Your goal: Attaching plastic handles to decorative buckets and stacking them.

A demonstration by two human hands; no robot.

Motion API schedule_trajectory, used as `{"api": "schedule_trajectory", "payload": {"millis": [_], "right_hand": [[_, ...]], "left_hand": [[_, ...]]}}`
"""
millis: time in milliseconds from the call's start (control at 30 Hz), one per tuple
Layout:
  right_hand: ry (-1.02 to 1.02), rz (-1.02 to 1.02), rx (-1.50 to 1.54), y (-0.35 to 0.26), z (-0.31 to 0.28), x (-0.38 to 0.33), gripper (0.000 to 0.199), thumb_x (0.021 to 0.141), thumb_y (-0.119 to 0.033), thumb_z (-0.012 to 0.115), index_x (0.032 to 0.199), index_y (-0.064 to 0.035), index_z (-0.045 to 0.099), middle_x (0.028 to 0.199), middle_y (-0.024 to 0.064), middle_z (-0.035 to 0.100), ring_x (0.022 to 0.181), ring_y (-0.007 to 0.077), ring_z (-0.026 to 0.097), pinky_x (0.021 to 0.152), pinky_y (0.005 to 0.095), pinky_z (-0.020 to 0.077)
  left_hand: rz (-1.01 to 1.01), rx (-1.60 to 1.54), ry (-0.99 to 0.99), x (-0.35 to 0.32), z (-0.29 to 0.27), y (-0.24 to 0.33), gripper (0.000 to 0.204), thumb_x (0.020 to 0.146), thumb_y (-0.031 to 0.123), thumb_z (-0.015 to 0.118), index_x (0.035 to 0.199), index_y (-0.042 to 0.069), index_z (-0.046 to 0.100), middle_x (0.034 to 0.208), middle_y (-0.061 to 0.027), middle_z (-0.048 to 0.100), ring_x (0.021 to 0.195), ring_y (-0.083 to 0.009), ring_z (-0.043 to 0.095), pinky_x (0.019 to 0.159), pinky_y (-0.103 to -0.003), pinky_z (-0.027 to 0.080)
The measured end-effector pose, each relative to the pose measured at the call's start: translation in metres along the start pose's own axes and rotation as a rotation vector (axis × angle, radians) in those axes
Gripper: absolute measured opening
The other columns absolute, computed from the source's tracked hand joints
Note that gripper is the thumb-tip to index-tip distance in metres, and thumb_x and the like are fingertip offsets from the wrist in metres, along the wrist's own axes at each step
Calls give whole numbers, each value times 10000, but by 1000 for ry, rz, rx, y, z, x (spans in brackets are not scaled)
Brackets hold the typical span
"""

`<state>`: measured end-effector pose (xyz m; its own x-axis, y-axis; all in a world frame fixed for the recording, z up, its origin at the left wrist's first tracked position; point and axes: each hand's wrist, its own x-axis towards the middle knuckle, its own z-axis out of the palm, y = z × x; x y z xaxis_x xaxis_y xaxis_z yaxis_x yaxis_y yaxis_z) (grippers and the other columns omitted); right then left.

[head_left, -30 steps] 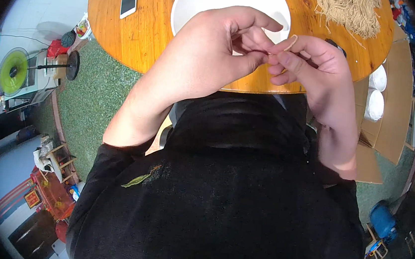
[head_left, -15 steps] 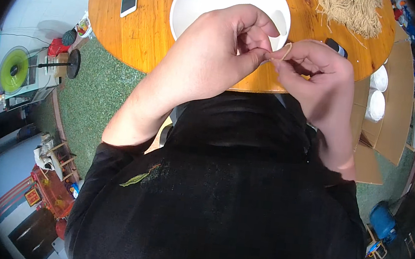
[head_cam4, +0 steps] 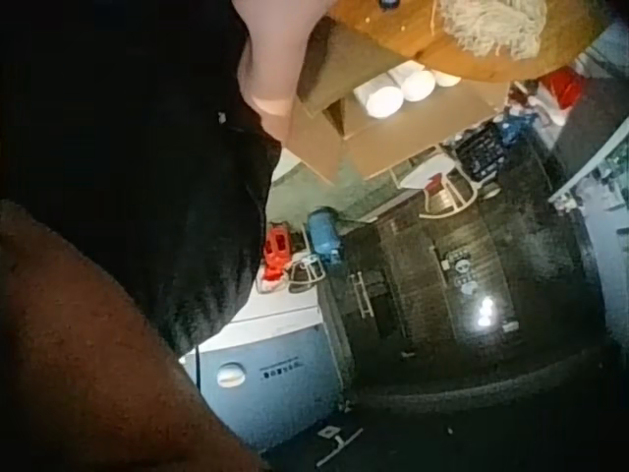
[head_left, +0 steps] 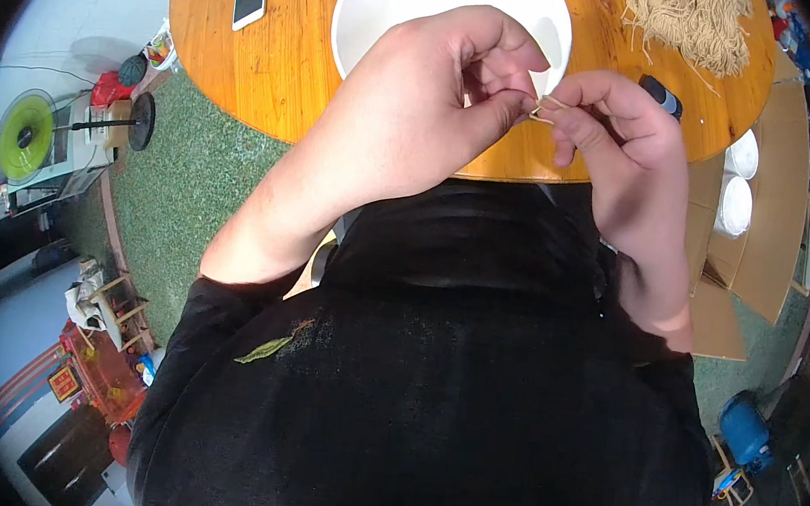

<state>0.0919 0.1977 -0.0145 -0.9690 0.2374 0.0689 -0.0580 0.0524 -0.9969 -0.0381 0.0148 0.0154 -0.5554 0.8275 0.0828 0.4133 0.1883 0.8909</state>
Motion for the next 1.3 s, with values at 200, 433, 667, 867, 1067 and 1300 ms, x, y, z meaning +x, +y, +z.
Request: {"api": "schedule_trajectory", "payload": {"millis": [200,433,667,867,1067,1300], "right_hand": [[29,-49,-6,3,3,0,95,1010,37,704,1096,11,735,924,14,730,773,83,653,707,224,524],[103,-201,-227,3,5,0,100,937,42,770,1029,5,767,958,55,752,801,113,701,746,242,553],[213,-243,-374,6,10,-2,154,845,12,823,988,-30,782,929,68,763,802,154,734,715,277,573],[388,-690,-702,25,16,3,216,768,0,872,950,-96,806,951,57,779,794,234,742,720,315,599],[431,-946,-788,51,14,6,292,740,10,908,1003,-89,830,1063,38,802,854,229,744,737,318,617],[433,-1077,-773,59,17,9,348,731,46,924,1045,-65,824,1129,68,796,905,217,751,747,280,630]], "left_hand": [[23,12,16,0,-1,0,221,991,-32,765,1196,-3,689,1003,-18,743,955,-97,719,859,-251,569],[59,31,44,-1,2,-1,201,987,-36,762,1174,7,702,1007,-14,746,941,-96,711,866,-260,556],[97,91,75,-5,5,4,192,956,-27,794,1127,26,724,960,-3,751,903,-93,693,843,-264,545],[118,138,75,-6,4,6,180,948,-36,794,1105,27,731,951,-2,752,887,-93,687,841,-266,550],[88,70,72,-10,5,2,172,979,-46,763,1139,4,721,978,-17,758,936,-97,722,866,-261,571],[-82,-153,37,-11,5,3,266,1011,-82,706,1268,-18,677,1118,-60,767,1043,-121,741,944,-274,599]]}}
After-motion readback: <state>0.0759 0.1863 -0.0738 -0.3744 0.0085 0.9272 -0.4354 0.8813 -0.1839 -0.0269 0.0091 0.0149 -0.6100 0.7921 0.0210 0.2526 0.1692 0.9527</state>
